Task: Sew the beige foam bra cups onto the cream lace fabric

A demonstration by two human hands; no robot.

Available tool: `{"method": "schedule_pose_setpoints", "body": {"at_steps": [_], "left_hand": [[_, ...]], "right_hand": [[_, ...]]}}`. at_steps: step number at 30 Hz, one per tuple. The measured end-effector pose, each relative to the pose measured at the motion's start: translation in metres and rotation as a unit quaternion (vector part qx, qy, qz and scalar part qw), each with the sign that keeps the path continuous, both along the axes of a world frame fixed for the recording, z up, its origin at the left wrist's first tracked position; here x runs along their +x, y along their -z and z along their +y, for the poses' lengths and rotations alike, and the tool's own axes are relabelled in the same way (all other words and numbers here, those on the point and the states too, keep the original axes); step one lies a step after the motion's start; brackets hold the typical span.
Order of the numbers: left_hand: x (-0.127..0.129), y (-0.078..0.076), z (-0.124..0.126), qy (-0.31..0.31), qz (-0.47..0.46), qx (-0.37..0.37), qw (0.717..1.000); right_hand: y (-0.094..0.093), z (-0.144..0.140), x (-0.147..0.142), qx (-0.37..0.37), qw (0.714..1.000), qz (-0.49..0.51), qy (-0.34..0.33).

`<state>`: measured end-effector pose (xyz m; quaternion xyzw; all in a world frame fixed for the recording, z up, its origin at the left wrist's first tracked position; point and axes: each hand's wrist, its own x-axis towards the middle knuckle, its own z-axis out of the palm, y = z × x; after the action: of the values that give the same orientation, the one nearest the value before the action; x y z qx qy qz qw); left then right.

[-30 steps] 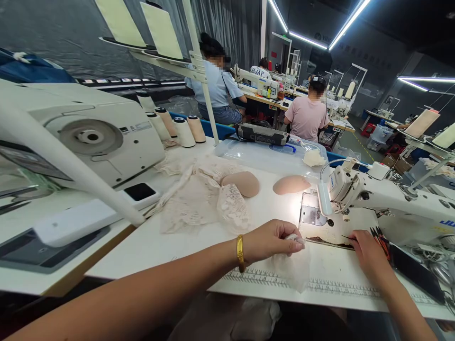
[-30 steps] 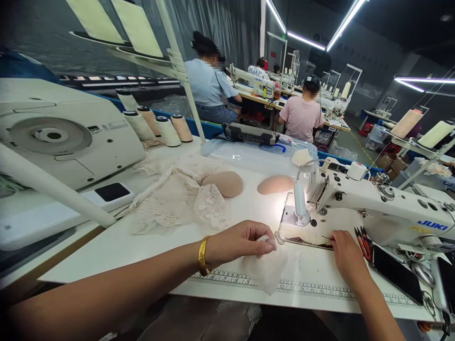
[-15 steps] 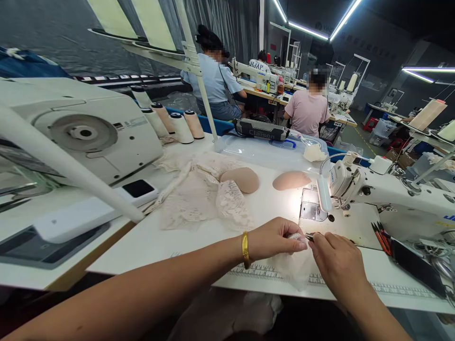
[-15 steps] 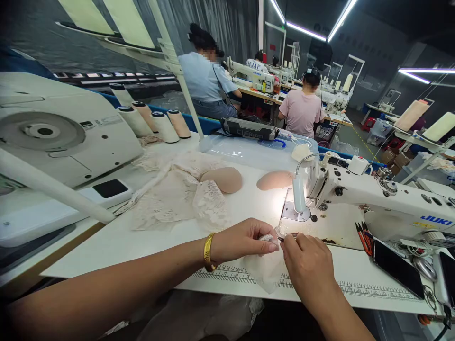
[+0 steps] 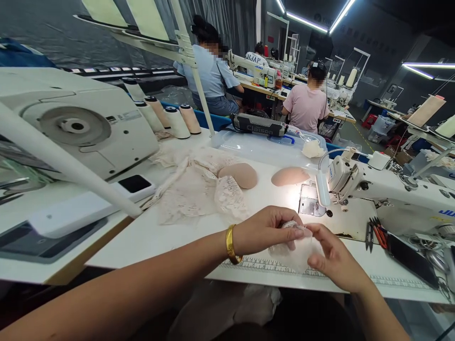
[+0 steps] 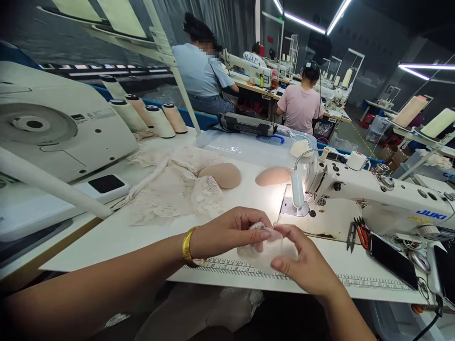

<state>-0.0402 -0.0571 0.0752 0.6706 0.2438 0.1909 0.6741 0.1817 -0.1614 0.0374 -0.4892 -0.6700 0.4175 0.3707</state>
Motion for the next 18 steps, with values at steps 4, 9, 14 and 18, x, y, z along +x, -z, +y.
{"method": "schedule_pose_setpoints", "body": {"at_steps": [4, 9, 14, 18], "left_hand": [[-0.005, -0.006, -0.006, -0.04, 0.028, 0.033, 0.998], [-0.017, 0.01, 0.044, -0.103, 0.175, 0.295, 0.933], [-0.039, 0.031, 0.112, -0.237, 0.369, 0.502, 0.745], [-0.049, 0.037, 0.132, -0.224, 0.342, 0.497, 0.765]], "right_hand": [[0.004, 0.008, -0.017, -0.13, 0.971, 0.2, -0.016], [0.032, 0.046, -0.006, -0.121, 0.976, 0.127, 0.13], [0.048, 0.059, -0.006, -0.08, 0.977, 0.087, 0.179], [0.046, 0.054, -0.007, -0.081, 0.981, 0.074, 0.161]]}}
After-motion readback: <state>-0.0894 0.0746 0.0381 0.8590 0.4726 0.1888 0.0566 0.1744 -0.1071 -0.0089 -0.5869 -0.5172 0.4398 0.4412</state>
